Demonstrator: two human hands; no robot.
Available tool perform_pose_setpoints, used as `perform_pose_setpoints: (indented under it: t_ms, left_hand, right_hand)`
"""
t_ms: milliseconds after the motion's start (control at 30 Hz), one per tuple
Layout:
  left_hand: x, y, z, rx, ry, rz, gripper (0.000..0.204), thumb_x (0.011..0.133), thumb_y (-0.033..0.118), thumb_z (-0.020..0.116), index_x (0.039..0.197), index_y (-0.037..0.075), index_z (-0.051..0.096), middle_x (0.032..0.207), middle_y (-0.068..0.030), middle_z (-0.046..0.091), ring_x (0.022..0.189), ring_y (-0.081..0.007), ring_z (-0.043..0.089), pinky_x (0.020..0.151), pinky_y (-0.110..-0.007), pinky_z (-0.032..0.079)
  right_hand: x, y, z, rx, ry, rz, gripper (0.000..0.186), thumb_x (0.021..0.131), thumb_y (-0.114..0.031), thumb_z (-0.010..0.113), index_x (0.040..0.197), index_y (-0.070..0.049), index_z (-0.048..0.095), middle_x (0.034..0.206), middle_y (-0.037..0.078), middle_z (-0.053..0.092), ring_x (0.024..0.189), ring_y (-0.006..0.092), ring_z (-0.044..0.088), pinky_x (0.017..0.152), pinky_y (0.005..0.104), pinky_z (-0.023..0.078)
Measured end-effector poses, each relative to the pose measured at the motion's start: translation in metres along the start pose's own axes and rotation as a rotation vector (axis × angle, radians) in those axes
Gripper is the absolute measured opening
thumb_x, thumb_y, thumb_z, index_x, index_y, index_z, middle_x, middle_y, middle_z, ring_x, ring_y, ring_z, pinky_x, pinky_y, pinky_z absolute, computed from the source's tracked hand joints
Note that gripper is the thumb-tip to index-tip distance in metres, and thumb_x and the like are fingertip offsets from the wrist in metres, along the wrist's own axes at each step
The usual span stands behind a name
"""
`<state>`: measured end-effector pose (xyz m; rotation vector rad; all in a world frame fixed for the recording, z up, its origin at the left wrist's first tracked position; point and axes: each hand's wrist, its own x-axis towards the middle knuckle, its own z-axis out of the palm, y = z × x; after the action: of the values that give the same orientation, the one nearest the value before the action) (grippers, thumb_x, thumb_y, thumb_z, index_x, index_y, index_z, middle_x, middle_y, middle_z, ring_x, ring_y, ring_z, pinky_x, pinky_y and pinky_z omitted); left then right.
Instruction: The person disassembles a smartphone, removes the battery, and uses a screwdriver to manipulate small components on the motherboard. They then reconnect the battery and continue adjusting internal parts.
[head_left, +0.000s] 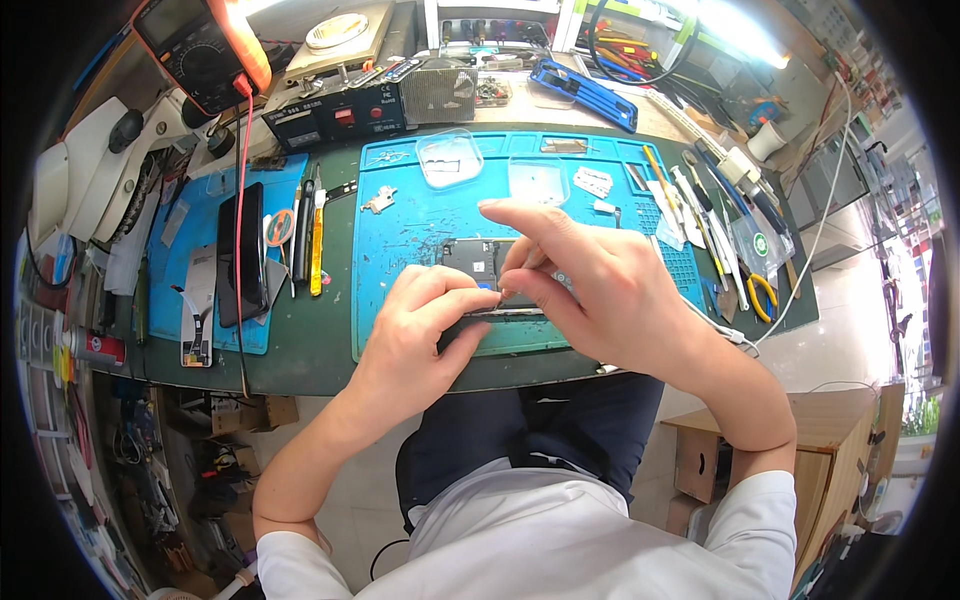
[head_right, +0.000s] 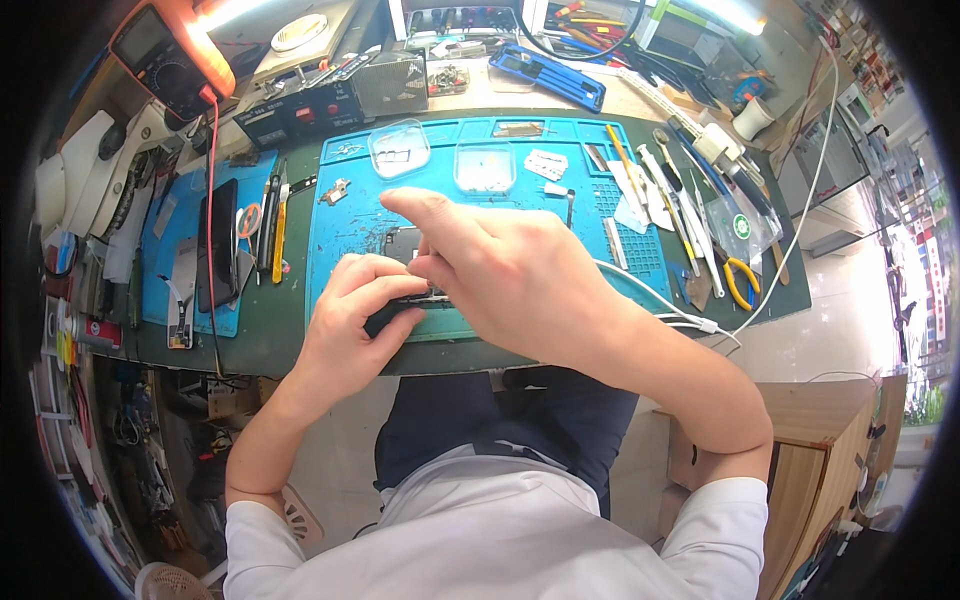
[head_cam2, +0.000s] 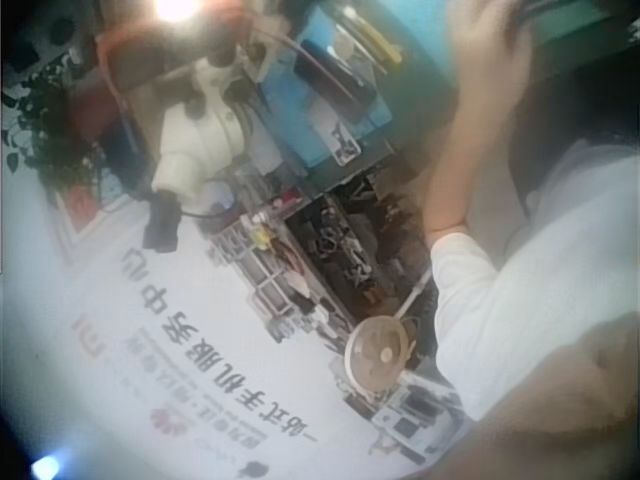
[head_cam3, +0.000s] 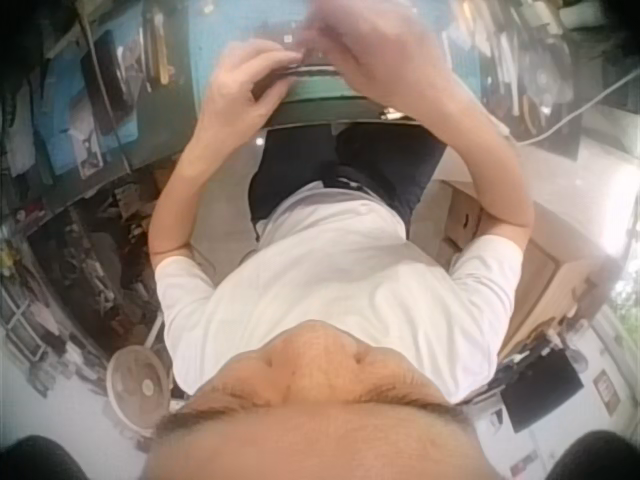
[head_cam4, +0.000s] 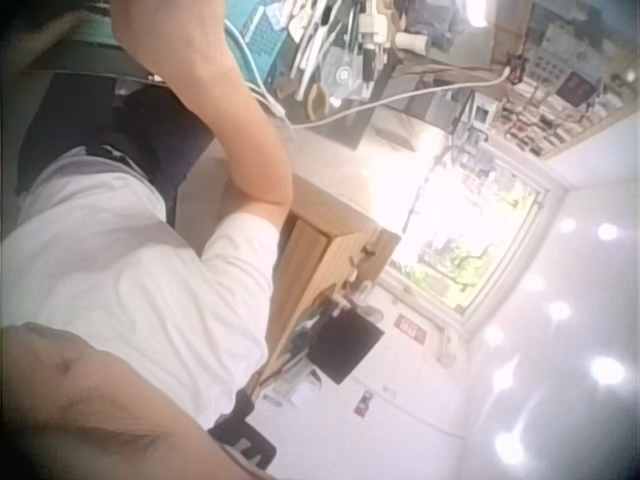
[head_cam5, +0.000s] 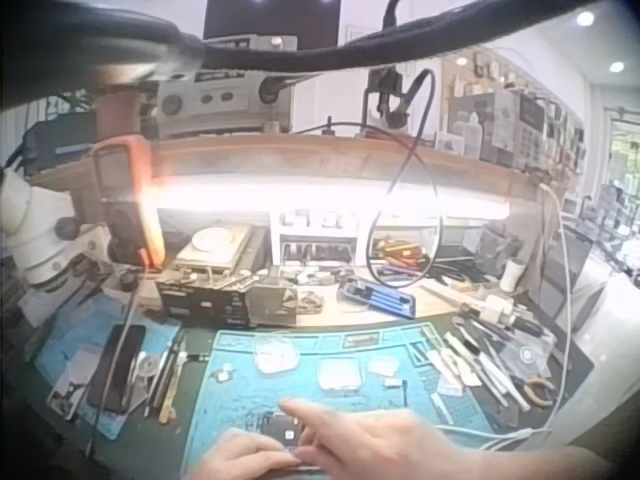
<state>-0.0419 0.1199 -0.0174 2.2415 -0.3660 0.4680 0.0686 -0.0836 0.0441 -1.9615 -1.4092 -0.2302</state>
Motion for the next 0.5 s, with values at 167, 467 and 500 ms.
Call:
perform_pose_setpoints:
  t_ms: [167, 467, 500]
  left_hand:
    - [0.001, 0.000, 0.001, 0.010, 0.004, -0.001, 0.030, 0.084, -0.001, 0.082, 0.112, 0.006, 0.075, 0.109, -0.0069, 0.069, 0.104, -0.0300, 0.062, 0.092, -0.041, 0.051]
    - [0.000, -0.003, 0.000, -0.026, 0.066, -0.034, 0.032, 0.087, -0.011, 0.068, 0.115, 0.003, 0.075, 0.110, -0.0088, 0.069, 0.101, -0.0298, 0.061, 0.087, -0.040, 0.052]
    - [0.001, -0.002, 0.001, -0.034, 0.076, -0.051, 0.033, 0.087, -0.012, 0.067, 0.115, 0.003, 0.075, 0.110, -0.0092, 0.069, 0.101, -0.0298, 0.061, 0.087, -0.040, 0.052]
  right_hand:
    - [0.004, -0.001, 0.000, -0.004, -0.020, -0.051, 0.050, 0.095, -0.004, 0.076, 0.142, -0.007, 0.060, 0.088, 0.007, 0.075, 0.077, 0.0257, 0.075, 0.066, 0.0356, 0.059]
    - [0.008, -0.001, -0.002, -0.075, -0.072, -0.084, 0.055, 0.090, -0.015, 0.081, 0.141, -0.009, 0.060, 0.103, 0.012, 0.076, 0.090, 0.0287, 0.076, 0.073, 0.0390, 0.060]
    - [0.009, -0.001, 0.000, -0.051, -0.004, -0.102, 0.059, 0.089, -0.018, 0.082, 0.142, -0.009, 0.059, 0.105, 0.013, 0.076, 0.092, 0.0294, 0.076, 0.074, 0.0401, 0.061]
